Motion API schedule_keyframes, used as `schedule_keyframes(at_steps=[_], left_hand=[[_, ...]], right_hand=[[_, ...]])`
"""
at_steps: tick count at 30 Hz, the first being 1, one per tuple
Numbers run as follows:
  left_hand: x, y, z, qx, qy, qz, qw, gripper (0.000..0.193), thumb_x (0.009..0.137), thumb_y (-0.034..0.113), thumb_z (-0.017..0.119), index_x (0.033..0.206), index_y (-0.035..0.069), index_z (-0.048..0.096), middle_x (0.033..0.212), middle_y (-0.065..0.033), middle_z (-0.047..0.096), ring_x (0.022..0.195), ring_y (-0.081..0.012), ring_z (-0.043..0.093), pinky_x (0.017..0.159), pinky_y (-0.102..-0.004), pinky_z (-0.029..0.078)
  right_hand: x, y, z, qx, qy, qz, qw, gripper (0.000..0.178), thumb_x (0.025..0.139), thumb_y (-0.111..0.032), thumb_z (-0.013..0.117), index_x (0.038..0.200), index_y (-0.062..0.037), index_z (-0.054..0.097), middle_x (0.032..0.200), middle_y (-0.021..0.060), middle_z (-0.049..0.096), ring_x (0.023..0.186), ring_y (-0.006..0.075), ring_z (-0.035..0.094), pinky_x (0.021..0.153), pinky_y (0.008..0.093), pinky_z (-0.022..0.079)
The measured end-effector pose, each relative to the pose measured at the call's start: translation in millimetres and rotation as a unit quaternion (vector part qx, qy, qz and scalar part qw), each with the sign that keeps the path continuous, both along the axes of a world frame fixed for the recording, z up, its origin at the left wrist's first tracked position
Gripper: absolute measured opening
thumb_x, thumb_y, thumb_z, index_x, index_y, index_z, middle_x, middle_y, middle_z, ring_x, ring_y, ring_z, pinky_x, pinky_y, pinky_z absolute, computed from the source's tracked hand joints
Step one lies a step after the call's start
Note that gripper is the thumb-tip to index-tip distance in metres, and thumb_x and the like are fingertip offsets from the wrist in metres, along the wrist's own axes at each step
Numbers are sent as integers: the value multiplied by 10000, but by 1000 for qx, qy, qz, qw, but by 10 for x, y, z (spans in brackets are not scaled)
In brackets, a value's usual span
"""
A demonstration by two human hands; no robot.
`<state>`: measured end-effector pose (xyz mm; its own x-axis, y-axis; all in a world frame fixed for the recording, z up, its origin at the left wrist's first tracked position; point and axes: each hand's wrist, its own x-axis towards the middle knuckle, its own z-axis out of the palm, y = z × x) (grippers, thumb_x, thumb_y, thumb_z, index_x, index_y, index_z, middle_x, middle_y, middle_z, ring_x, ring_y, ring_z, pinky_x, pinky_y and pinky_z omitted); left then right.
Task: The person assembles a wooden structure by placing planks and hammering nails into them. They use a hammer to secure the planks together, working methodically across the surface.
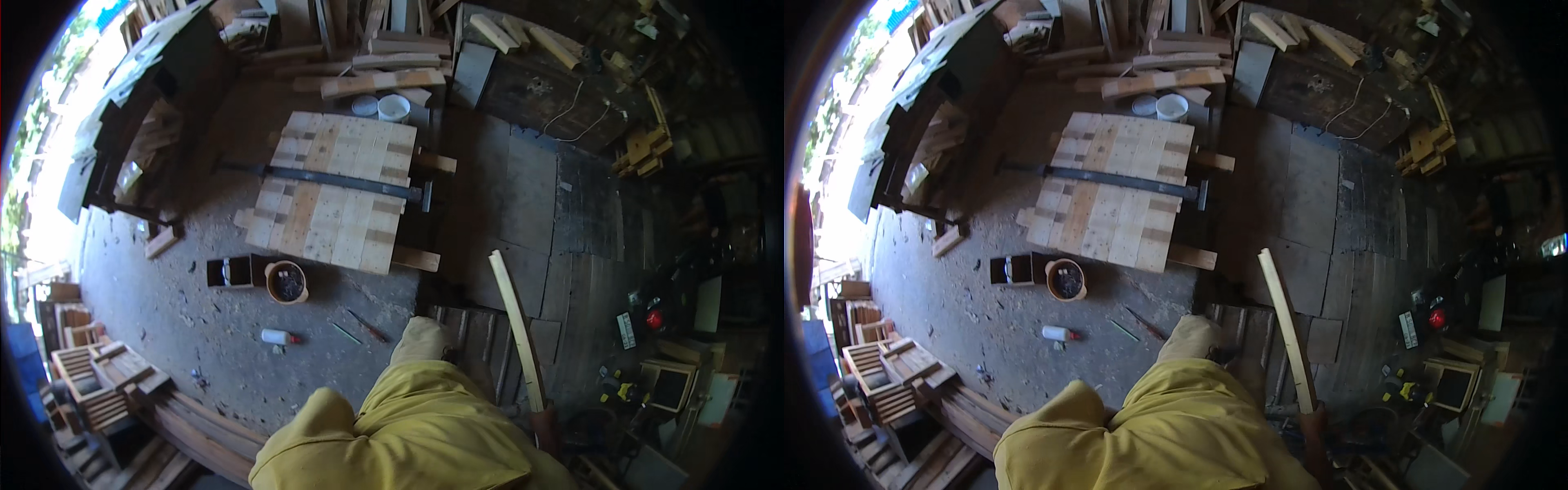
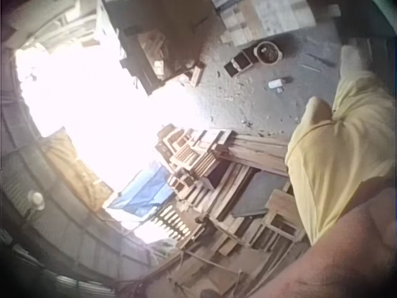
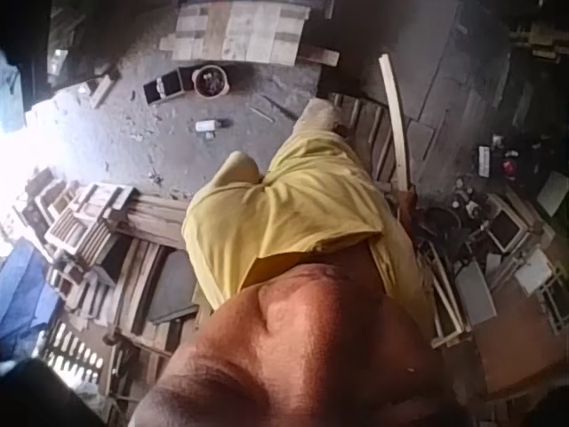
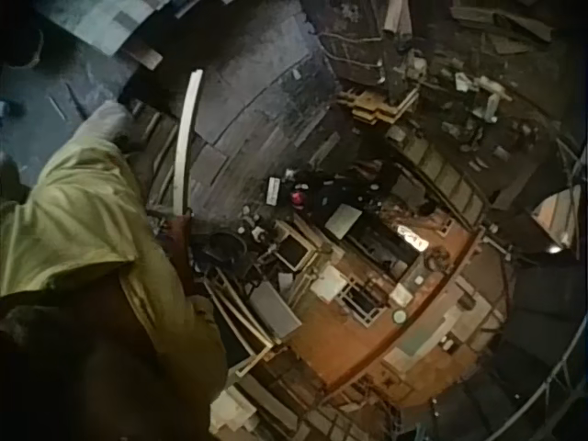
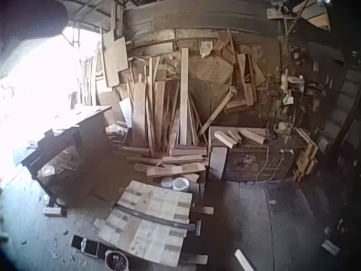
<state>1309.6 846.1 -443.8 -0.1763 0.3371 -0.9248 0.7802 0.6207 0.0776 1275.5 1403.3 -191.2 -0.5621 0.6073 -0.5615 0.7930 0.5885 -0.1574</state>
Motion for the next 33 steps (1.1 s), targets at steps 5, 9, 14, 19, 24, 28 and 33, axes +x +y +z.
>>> schedule_keyframes(at_steps=[5,9,14,19,24,28,33], left_hand=[[-1596,1498,-782,26,96,65,993,374,930,270,491,1195,85,680,1316,-162,578,1237,-418,508,1061,-765,155],[-3401,2610,-937,57,207,405,889,333,916,277,516,1157,137,700,1241,-105,629,1180,-362,569,998,-775,241],[-4982,3346,-517,412,93,706,568,468,873,389,646,1191,46,619,1150,-161,645,1105,-347,603,945,-442,477],[-5601,4277,-157,478,-128,742,453,817,866,547,670,1435,26,402,1378,-218,499,1347,-319,422,1040,-418,435],[-6805,4609,-114,580,-181,748,267,814,874,445,715,1453,58,293,1248,-179,557,1266,-294,497,993,-410,473],[-7535,4191,-76,655,-142,741,36,503,920,255,692,1276,70,390,1102,-91,601,1007,-208,614,893,-371,522],[-8082,3635,51,659,-134,736,-79,470,931,264,677,1255,55,410,1114,-100,609,1073,-225,604,940,-399,504]], right_hand=[[-290,1090,-967,-2,-60,18,998,627,619,-172,799,1160,59,580,1070,243,670,990,380,661,874,442,520],[-1130,1801,-1605,-17,-47,6,999,662,588,-171,796,1170,62,581,1073,244,670,995,383,661,868,424,522],[-2780,1911,-1625,-46,12,123,991,606,565,-188,813,1080,71,626,1006,232,699,922,346,691,827,410,533],[-4879,1615,-1873,-146,53,257,954,605,575,-203,834,1069,80,630,962,216,706,885,334,700,787,393,535],[-6729,918,-2574,-278,142,429,848,715,649,-168,825,1260,59,531,1071,173,656,997,255,645,875,371,508],[-7675,317,-1819,-544,21,351,762,760,751,-268,809,1361,30,469,1256,148,587,1157,226,558,985,339,446],[-8653,299,-2055,-571,-203,385,696,648,804,-284,779,1315,28,532,1157,82,634,1068,178,589,941,319,465]])
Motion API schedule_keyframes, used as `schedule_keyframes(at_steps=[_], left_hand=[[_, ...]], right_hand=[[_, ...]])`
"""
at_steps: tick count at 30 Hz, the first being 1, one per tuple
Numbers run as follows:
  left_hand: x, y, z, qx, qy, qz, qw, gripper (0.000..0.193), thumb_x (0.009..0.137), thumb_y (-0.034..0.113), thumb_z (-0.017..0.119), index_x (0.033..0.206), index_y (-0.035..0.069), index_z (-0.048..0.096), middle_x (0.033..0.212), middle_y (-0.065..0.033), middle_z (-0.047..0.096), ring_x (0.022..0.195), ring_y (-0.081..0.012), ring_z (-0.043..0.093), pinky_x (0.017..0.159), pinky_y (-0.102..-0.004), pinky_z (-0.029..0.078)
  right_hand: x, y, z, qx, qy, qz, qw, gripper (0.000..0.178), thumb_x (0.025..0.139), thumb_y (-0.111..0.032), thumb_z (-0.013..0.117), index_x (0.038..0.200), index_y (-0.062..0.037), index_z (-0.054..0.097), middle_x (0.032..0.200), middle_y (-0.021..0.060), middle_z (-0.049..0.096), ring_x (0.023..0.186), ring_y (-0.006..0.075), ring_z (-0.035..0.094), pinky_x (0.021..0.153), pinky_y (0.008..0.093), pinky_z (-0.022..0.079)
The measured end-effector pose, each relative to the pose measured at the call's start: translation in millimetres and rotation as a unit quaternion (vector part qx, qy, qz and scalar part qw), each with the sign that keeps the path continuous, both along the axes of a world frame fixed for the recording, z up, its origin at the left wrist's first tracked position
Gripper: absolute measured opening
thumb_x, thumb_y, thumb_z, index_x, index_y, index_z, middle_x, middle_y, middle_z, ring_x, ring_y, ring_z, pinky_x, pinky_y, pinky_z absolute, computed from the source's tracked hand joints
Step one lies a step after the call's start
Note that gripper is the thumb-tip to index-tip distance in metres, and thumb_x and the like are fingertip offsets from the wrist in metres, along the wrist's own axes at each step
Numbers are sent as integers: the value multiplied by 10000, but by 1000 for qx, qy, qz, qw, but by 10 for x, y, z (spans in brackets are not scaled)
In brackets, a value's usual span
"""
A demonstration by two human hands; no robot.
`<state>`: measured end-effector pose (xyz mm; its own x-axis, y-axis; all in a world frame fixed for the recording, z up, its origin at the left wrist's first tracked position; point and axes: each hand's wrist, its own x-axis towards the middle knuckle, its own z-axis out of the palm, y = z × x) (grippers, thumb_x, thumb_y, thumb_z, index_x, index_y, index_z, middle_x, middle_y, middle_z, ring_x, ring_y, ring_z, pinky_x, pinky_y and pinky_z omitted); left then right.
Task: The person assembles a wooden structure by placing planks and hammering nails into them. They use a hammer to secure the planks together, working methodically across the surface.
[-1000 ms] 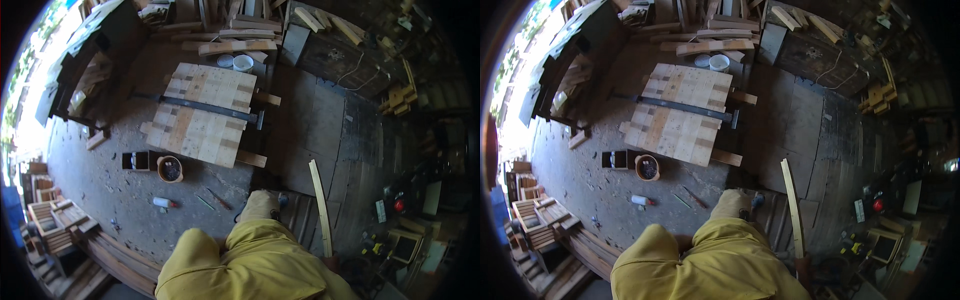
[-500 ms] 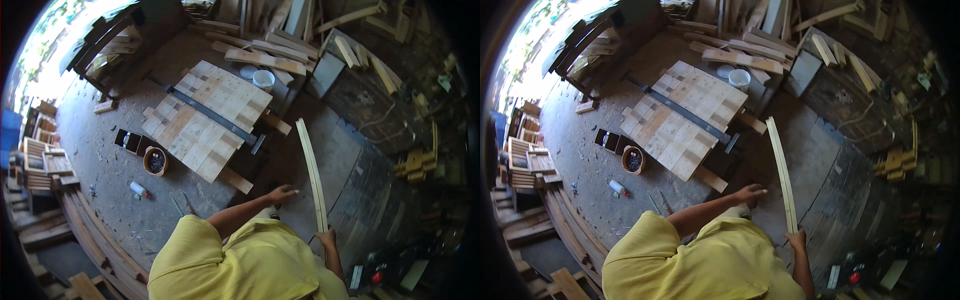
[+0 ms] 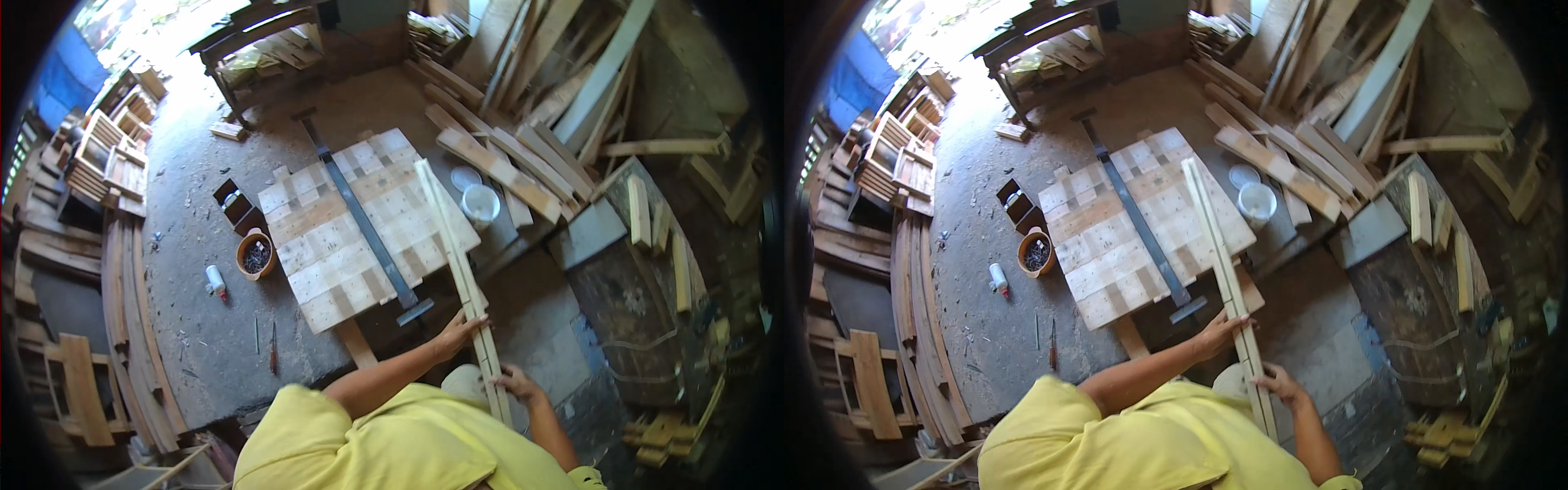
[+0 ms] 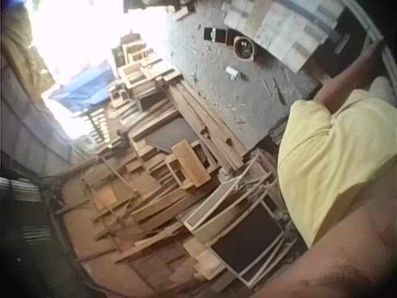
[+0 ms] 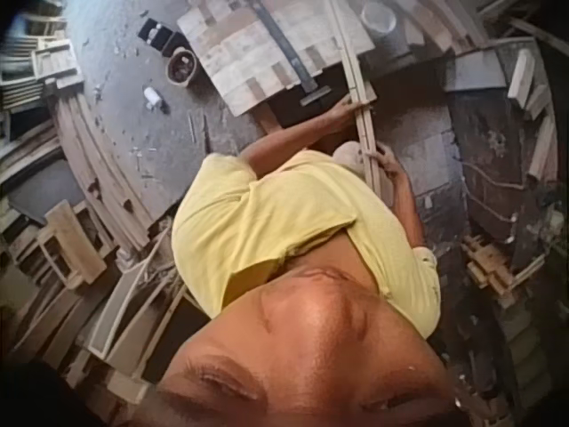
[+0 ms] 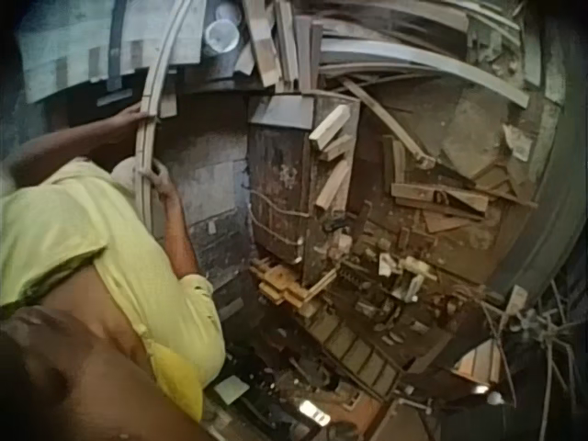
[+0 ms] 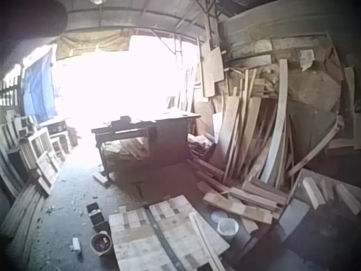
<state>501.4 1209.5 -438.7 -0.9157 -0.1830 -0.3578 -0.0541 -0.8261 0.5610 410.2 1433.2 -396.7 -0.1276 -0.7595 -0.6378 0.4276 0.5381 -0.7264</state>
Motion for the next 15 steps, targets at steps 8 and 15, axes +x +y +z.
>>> schedule_keyframes(at_steps=[8,15], left_hand=[[-493,-725,-562,-23,-250,239,938,487,881,343,727,1164,75,435,950,-69,574,882,-211,657,740,-377,571],[-390,-1149,-896,-10,-288,495,819,415,872,229,745,1096,119,415,849,-29,552,713,-152,574,652,-316,521]], right_hand=[[-1434,-1226,-1070,-5,307,28,951,491,720,-305,839,1057,1,654,907,62,674,829,158,619,761,325,511],[-2602,-3254,-2223,-36,496,21,867,632,632,-325,802,1136,-28,562,1066,239,650,1019,423,616,861,492,511]])
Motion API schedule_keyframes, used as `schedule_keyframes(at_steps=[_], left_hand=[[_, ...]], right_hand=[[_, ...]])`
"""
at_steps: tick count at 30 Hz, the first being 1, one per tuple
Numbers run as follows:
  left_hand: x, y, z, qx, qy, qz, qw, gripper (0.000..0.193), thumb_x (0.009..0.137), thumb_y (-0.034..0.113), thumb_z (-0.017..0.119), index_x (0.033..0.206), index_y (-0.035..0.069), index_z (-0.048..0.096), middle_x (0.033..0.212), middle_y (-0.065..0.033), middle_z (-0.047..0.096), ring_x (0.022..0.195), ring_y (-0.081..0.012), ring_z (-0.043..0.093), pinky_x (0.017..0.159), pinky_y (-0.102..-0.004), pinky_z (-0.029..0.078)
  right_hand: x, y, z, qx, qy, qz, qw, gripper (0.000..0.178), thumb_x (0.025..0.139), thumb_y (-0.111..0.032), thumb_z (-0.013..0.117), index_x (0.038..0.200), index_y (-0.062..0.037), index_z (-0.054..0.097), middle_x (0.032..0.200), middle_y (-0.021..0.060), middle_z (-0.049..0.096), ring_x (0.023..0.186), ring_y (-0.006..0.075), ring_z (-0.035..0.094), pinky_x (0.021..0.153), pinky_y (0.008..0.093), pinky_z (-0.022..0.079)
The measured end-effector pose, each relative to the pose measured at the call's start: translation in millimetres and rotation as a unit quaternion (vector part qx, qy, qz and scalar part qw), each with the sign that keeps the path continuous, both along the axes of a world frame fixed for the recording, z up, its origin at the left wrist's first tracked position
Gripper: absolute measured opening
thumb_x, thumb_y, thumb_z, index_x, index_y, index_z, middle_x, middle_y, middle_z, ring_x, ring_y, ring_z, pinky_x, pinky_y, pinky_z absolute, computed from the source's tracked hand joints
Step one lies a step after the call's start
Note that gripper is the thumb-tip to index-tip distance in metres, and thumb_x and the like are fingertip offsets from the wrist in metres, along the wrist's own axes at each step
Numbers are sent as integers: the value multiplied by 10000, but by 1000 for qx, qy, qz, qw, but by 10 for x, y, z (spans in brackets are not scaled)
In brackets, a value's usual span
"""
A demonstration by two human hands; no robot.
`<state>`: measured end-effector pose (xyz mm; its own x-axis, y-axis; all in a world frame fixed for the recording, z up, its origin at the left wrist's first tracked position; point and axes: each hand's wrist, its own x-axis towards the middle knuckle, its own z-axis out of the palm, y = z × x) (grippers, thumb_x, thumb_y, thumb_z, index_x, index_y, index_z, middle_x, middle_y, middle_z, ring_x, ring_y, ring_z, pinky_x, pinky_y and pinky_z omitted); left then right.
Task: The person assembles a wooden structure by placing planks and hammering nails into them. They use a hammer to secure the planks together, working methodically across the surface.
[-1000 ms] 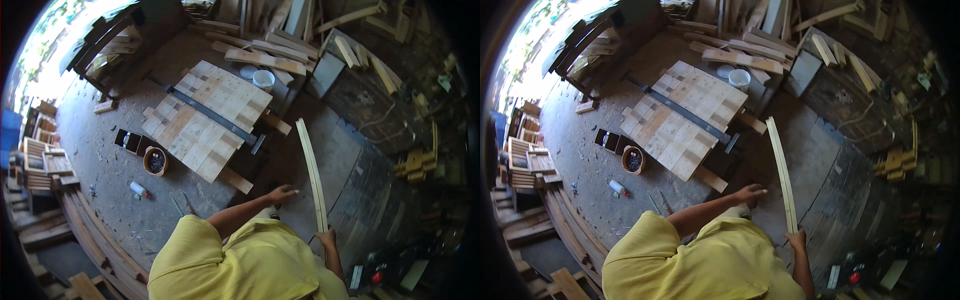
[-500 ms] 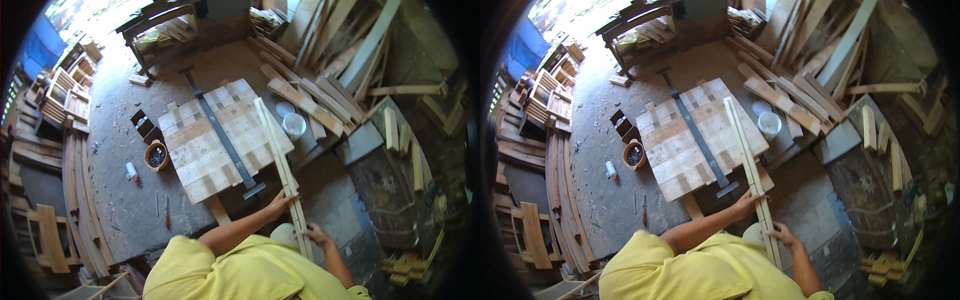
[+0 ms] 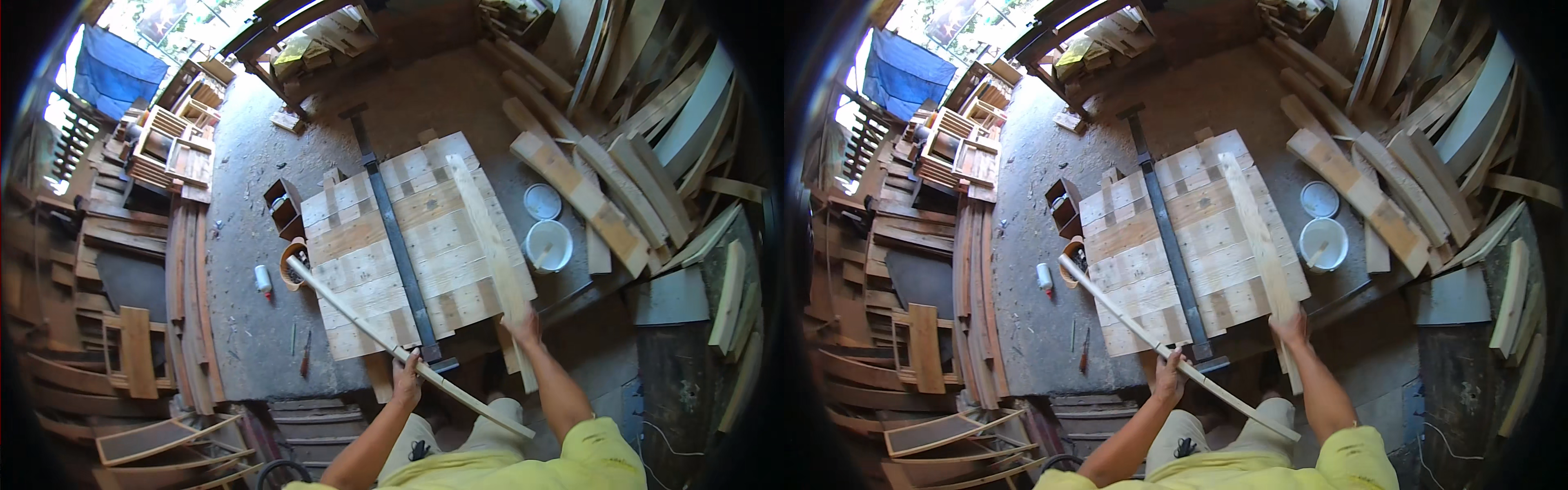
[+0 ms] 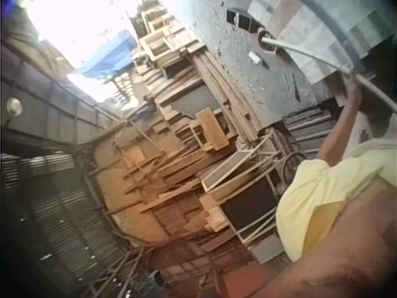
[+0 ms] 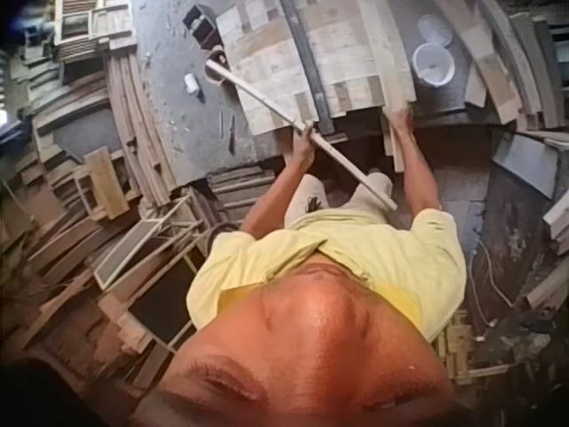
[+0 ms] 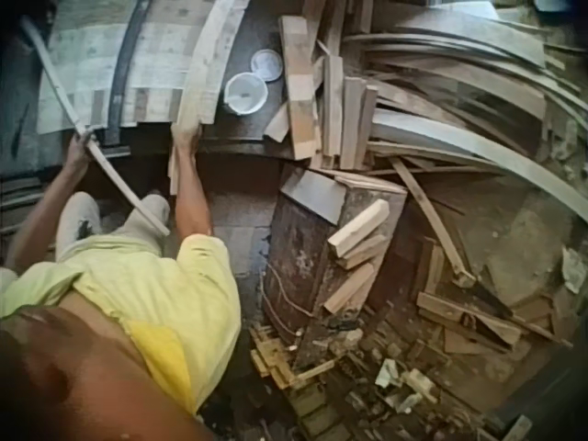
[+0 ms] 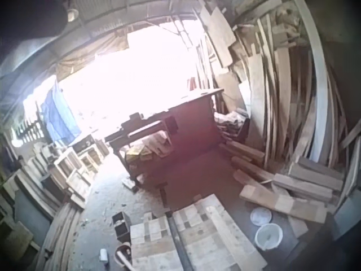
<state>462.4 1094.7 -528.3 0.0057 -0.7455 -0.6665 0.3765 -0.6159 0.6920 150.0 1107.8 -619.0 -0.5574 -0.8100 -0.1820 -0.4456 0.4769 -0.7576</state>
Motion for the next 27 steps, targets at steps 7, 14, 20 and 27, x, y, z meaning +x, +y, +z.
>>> schedule_keyframes(at_steps=[7,14,20,27], left_hand=[[393,-171,16,-25,-105,125,986,314,893,163,712,1035,149,432,781,-9,539,666,-161,586,630,-359,542],[919,-225,-248,-16,-170,180,969,323,881,183,722,1061,129,460,781,-7,539,677,-166,581,638,-339,523],[1052,-311,-336,-31,-174,178,968,283,902,148,694,1072,103,473,792,-15,543,664,-151,561,603,-313,502],[1192,-466,-465,-12,-165,150,975,277,906,199,693,1044,125,465,782,3,528,636,-129,552,553,-295,489]], right_hand=[[-295,-1436,-817,114,44,-8,992,812,662,-369,790,1315,-16,462,1228,226,586,1103,401,593,926,492,487],[-245,-1913,-1053,147,55,29,987,884,691,-382,808,1382,-1,408,1269,228,566,1138,391,583,950,475,483],[-199,-1671,-1186,100,175,16,979,796,731,-386,788,1359,-27,456,1324,192,539,1211,350,523,1020,451,427],[-513,-111,-1966,73,-80,-257,960,670,746,-359,796,1277,-40,541,1223,212,608,1082,337,612,919,424,493]])
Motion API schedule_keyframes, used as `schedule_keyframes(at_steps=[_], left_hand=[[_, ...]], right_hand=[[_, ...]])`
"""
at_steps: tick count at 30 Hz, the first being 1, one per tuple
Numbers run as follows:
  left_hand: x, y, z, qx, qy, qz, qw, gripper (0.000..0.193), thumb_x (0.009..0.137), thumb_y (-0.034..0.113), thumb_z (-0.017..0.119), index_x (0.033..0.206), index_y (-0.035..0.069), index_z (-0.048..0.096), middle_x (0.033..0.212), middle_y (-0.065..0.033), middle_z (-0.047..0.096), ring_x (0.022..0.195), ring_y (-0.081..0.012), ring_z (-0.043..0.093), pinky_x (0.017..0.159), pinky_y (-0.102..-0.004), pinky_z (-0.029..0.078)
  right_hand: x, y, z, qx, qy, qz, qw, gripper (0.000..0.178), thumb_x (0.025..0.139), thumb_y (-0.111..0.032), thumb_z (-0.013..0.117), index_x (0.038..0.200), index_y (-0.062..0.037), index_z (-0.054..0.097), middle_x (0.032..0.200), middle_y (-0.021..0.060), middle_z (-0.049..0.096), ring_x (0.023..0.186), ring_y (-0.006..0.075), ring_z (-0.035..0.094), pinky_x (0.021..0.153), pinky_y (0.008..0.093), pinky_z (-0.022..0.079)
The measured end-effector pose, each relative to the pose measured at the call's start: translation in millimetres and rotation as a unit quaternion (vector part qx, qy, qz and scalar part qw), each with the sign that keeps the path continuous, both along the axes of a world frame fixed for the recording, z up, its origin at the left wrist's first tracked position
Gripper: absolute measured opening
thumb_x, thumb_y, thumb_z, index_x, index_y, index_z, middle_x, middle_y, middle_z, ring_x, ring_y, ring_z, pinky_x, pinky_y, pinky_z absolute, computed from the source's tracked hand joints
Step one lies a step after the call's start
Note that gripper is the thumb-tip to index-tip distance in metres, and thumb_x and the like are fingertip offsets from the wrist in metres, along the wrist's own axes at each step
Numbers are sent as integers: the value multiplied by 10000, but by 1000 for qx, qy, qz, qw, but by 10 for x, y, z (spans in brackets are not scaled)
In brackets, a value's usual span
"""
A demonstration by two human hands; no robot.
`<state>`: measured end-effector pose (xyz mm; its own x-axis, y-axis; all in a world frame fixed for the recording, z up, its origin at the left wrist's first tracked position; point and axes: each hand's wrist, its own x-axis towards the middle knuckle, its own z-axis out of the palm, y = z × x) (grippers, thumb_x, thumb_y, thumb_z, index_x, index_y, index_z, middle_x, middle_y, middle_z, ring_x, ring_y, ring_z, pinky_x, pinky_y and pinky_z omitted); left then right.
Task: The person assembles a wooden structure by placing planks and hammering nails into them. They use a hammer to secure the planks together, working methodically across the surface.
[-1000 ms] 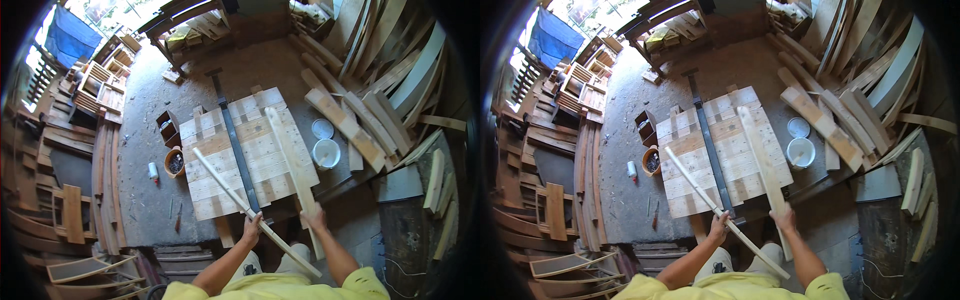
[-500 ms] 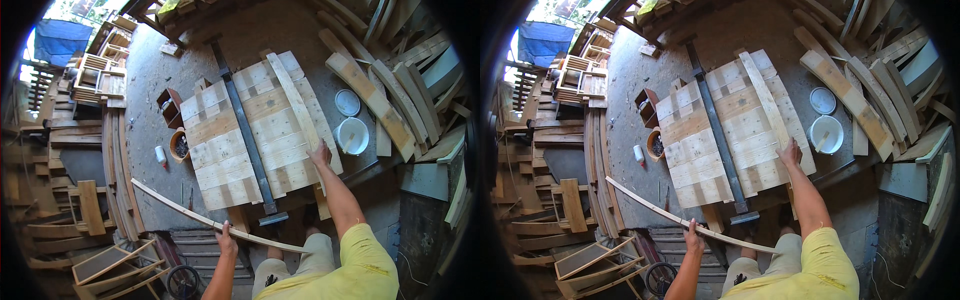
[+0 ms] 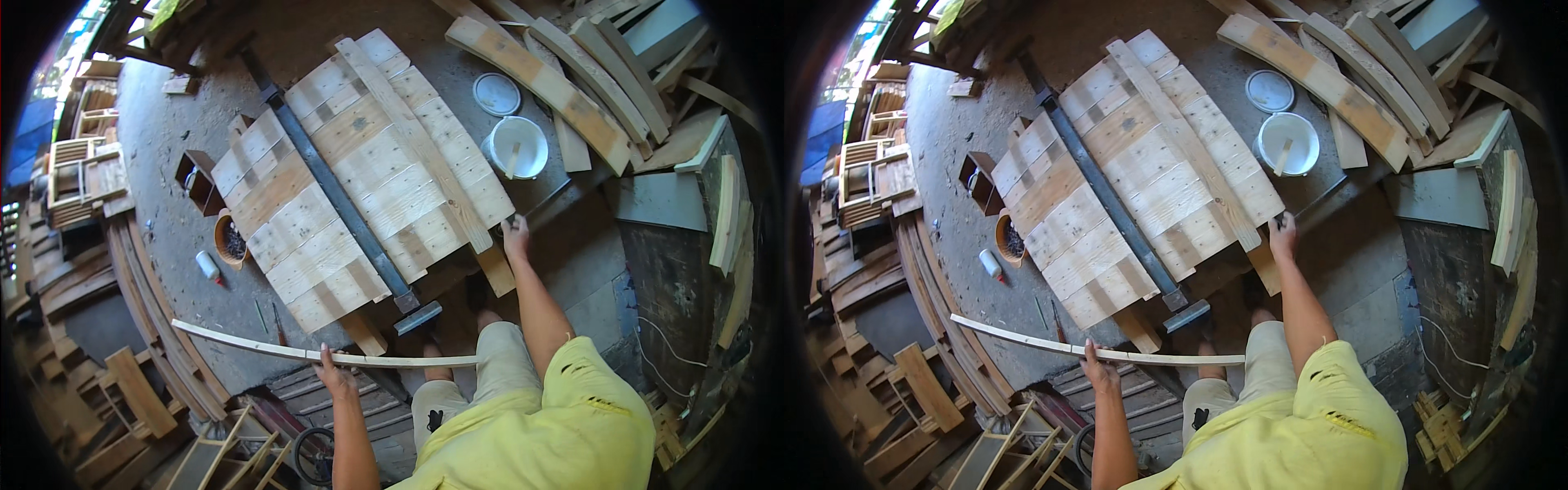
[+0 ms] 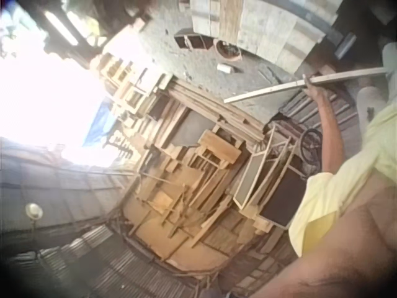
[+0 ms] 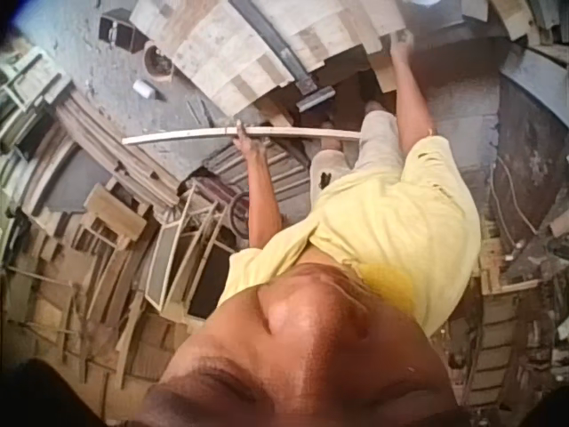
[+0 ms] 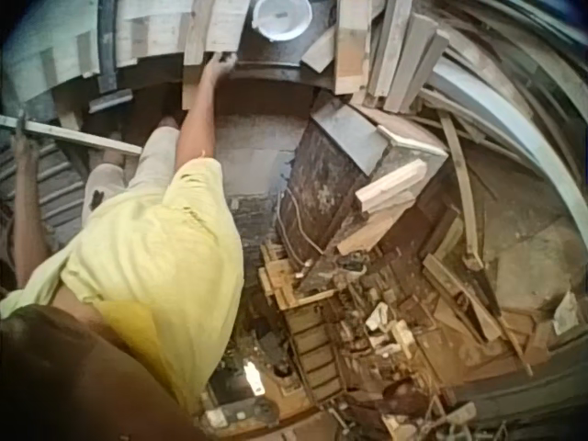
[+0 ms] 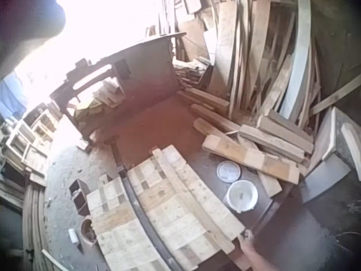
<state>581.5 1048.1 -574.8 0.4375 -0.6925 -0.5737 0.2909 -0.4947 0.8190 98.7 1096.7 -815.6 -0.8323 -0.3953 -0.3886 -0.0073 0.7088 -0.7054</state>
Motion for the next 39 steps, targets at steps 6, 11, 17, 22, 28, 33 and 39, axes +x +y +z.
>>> schedule_keyframes(at_steps=[6,11,17,22,28,33,39], left_hand=[[288,107,56,4,-53,12,999,360,888,201,713,1119,117,450,816,-6,531,636,-140,555,552,-303,500],[315,252,-34,37,-49,-9,998,451,877,180,722,1224,107,443,893,-25,535,720,-150,563,602,-318,501],[520,416,40,21,-85,13,996,570,855,130,740,1324,87,419,989,-28,512,856,-140,527,729,-320,469],[531,583,-105,1,-112,15,994,631,830,129,770,1334,23,406,1082,-61,517,928,-173,527,818,-333,458],[797,650,-120,29,-167,52,984,756,821,121,778,1425,9,337,1203,-117,512,1034,-219,531,925,-338,441],[624,375,-71,15,-166,-18,986,720,772,192,825,1340,27,413,1115,-92,537,1012,-207,532,911,-331,437],[653,-208,-590,-77,-245,-89,962,679,775,172,817,1309,20,426,1119,-91,555,987,-198,567,876,-337,473]], right_hand=[[811,131,276,59,-97,120,986,962,602,-335,901,1391,-72,418,1275,233,583,1169,339,578,981,407,472],[704,-4,-115,95,-94,43,990,896,555,-209,918,1300,-106,430,1192,185,646,1107,330,623,944,415,492],[573,-106,175,51,-45,31,997,641,606,-104,851,1154,-100,518,1054,136,670,995,293,646,869,405,510],[276,14,301,47,-9,85,995,632,636,-124,839,1178,-96,515,1098,162,668,1028,322,649,883,419,513],[872,-134,92,92,-13,156,983,669,675,-227,865,1206,-94,481,1131,202,649,1071,382,625,901,456,504],[550,195,-485,78,-39,121,989,688,688,-204,856,1235,-77,458,1153,196,639,1071,368,624,909,450,493],[417,465,-651,42,-36,121,991,835,709,-266,846,1393,-58,415,1221,196,608,1130,334,588,975,410,443]])
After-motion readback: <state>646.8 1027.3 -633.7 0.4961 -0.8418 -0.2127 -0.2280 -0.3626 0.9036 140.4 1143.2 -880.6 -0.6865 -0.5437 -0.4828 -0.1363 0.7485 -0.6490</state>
